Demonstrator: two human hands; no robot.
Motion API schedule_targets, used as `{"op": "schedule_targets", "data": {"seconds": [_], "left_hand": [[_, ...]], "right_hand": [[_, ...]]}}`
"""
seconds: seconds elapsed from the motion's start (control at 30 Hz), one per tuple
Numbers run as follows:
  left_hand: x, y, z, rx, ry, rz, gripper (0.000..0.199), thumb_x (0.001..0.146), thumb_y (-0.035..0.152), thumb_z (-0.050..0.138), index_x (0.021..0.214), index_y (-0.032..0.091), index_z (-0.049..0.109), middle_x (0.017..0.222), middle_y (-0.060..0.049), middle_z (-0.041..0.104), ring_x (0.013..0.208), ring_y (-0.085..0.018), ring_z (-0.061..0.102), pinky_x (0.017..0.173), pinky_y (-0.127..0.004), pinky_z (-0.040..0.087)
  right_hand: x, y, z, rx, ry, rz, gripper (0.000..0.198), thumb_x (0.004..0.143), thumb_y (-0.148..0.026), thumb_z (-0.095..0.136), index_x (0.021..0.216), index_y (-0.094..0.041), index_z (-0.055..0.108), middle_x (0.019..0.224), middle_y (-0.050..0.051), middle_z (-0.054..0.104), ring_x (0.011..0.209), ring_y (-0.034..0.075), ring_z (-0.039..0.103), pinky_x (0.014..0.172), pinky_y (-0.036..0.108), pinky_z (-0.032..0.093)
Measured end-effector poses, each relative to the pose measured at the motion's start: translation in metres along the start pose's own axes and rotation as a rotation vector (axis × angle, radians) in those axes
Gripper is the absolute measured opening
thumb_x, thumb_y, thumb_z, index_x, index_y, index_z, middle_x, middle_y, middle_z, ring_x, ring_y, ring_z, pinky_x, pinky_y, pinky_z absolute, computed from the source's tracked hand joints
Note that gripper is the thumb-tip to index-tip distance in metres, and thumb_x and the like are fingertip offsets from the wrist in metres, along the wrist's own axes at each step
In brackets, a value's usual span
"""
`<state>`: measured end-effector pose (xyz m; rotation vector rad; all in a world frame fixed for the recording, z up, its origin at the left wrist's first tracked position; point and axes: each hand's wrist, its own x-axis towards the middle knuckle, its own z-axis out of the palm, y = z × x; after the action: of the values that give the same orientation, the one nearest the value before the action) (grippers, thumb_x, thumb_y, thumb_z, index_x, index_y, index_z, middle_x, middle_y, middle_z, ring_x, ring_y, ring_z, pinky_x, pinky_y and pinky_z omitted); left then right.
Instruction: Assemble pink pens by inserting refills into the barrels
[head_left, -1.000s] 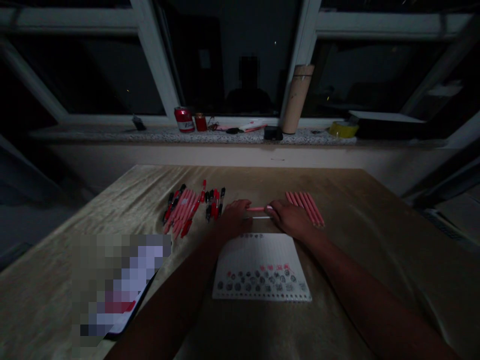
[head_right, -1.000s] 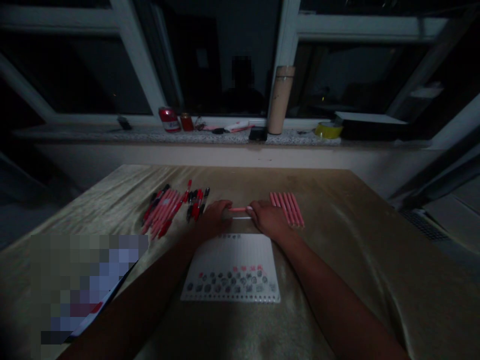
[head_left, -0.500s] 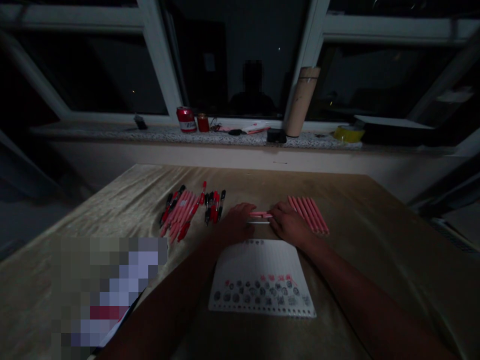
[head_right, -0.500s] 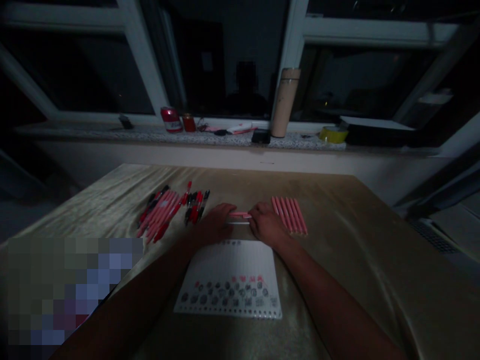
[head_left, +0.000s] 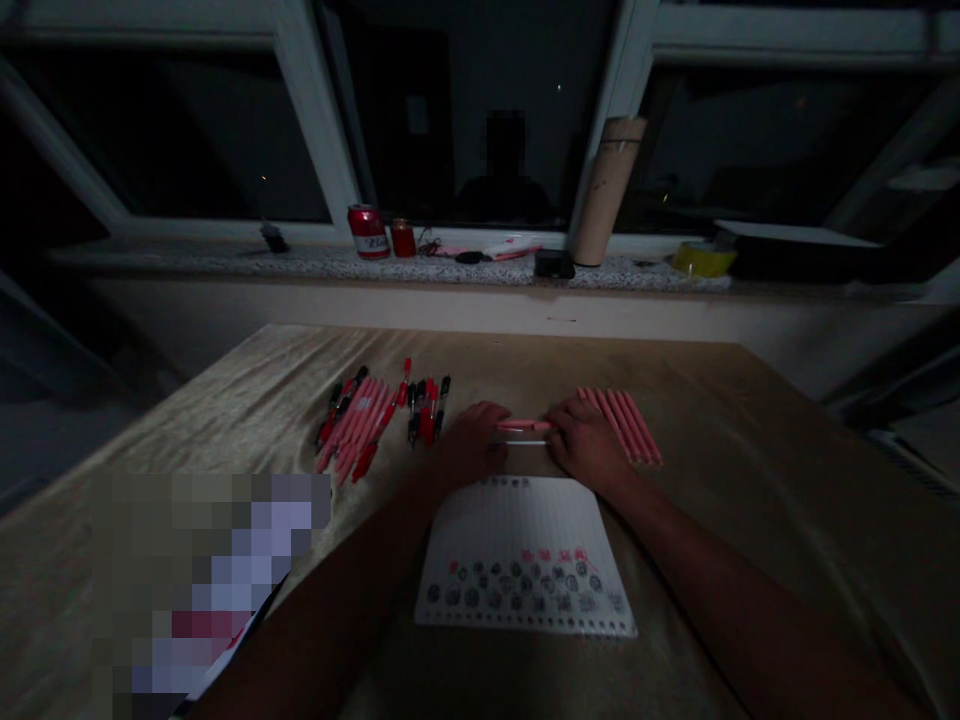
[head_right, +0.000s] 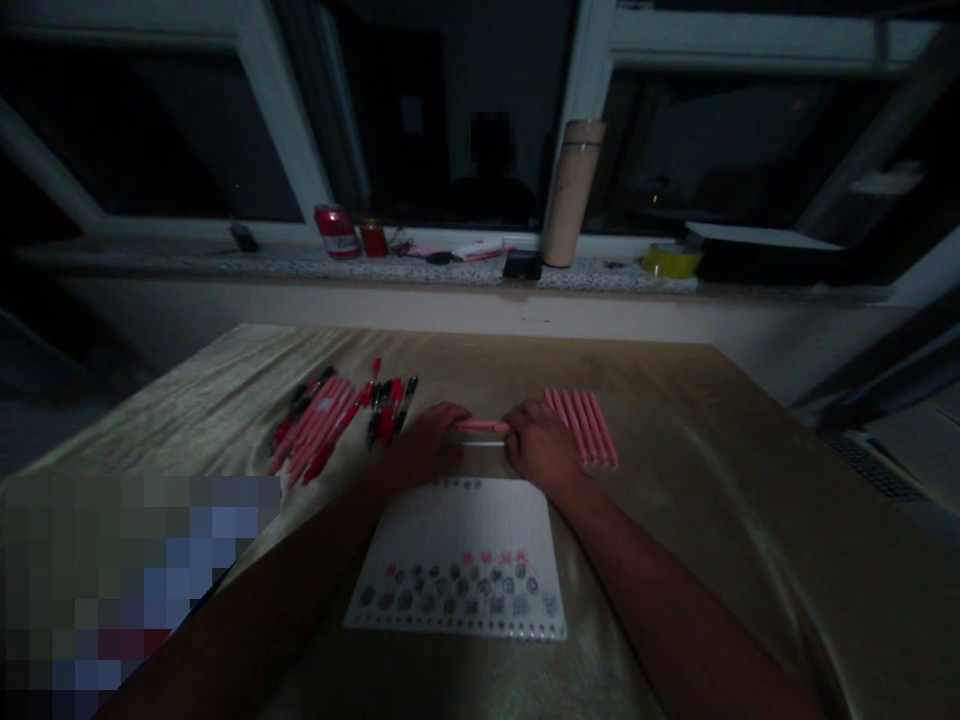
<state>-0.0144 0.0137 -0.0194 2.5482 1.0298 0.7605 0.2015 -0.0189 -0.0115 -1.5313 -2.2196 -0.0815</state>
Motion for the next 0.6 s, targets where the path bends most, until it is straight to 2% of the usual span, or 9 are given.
{"op": "schedule_targets", "data": {"seconds": [0.2,0.37,0.5,0.6], "left_hand": [[-0.0009,-0.0025,0.0026,-0.018,0.039,-0.027,0.038,0.070,0.016,0.051,0.107,0.016,0.048,0.106,-0.008,0.053,0.101,-0.022,0.050,0.091,-0.039,0.042],[-0.0007,-0.0029,0.0023,-0.039,0.041,-0.026,0.039,0.069,0.016,0.052,0.108,0.016,0.049,0.107,-0.008,0.053,0.101,-0.022,0.050,0.091,-0.039,0.042],[-0.0004,-0.0015,-0.0015,-0.154,0.069,-0.083,0.036,0.071,0.019,0.051,0.107,0.015,0.050,0.106,-0.009,0.055,0.101,-0.023,0.052,0.091,-0.039,0.043],[0.0015,-0.0070,-0.0011,-0.347,0.150,-0.210,0.030,0.076,0.020,0.045,0.105,0.015,0.051,0.105,-0.009,0.059,0.099,-0.021,0.056,0.089,-0.037,0.044]], "right_hand": [[-0.0013,0.0048,0.0065,0.083,0.009,0.059,0.025,0.078,-0.014,0.047,0.095,-0.016,0.065,0.091,0.009,0.060,0.093,0.022,0.052,0.086,0.033,0.041],[-0.0015,0.0057,0.0067,0.176,0.059,0.037,0.028,0.076,-0.013,0.048,0.099,-0.014,0.064,0.094,0.010,0.061,0.094,0.023,0.054,0.088,0.036,0.041],[-0.0030,-0.0005,0.0042,0.331,0.209,0.046,0.036,0.080,-0.014,0.042,0.113,-0.013,0.057,0.107,0.012,0.060,0.104,0.024,0.051,0.093,0.039,0.039],[-0.0032,-0.0020,0.0069,0.577,0.374,0.176,0.038,0.086,-0.022,0.036,0.120,-0.016,0.052,0.113,0.010,0.058,0.108,0.022,0.051,0.095,0.040,0.038]]}}
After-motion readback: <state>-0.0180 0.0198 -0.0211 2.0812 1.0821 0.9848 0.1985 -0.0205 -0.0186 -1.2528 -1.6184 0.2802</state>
